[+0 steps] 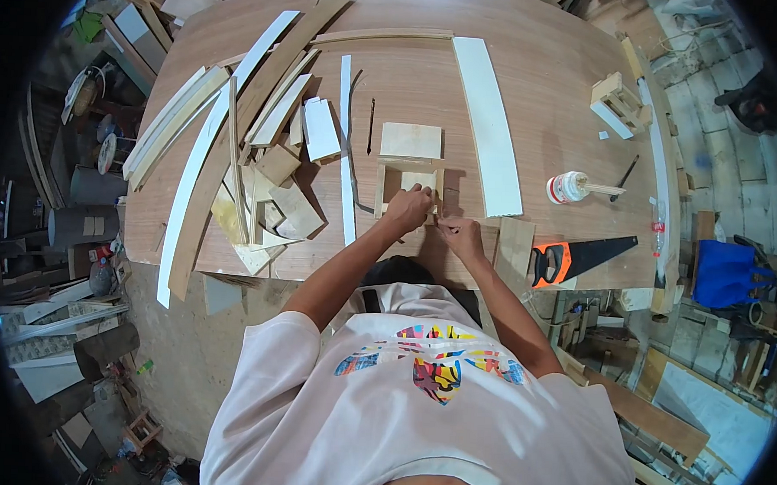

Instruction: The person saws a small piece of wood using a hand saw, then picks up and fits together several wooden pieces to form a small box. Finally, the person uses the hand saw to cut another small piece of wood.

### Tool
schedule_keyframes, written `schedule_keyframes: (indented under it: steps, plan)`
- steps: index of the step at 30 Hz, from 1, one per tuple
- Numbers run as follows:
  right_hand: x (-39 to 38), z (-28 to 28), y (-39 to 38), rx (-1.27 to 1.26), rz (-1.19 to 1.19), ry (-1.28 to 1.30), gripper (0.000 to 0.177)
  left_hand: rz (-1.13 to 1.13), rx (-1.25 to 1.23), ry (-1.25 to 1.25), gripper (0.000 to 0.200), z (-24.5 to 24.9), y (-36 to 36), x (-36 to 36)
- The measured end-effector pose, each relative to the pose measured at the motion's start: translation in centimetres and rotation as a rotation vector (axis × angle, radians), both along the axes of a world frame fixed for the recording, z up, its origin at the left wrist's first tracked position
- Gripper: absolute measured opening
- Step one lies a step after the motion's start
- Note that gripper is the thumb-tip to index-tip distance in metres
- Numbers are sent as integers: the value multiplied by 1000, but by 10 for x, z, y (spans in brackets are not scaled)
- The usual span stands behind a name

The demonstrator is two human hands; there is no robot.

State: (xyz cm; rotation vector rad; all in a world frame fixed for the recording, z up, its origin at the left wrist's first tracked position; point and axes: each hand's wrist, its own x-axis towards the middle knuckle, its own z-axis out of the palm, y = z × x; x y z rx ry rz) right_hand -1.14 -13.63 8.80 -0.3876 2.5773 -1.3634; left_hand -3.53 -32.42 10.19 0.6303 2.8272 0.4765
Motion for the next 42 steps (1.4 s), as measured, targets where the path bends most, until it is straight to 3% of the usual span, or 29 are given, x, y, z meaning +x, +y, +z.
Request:
schedule_keyframes:
  steps: [6, 12, 17, 27, 39, 42]
  plan:
    - [0, 4, -2, 39, -10, -52, 14, 6, -7, -64, 17, -5, 1, -2]
    - [1, 2, -1, 49, 24, 118, 15, -2, 1, -30, 24, -7, 0, 1]
    - [2, -1, -1, 29, -7, 63, 17, -32, -1, -37, 41, -8, 0, 1]
    - [2, -7, -2, -63, -82, -81, 15, -22, 14, -60, 40, -16, 0, 0]
    - [-2, 18, -8, 153, -29, -66, 23, 16, 50, -34, 37, -30, 1, 2]
    - [-6, 32, -17, 300, 85, 139, 36, 52, 22, -113, 44, -17, -1, 4]
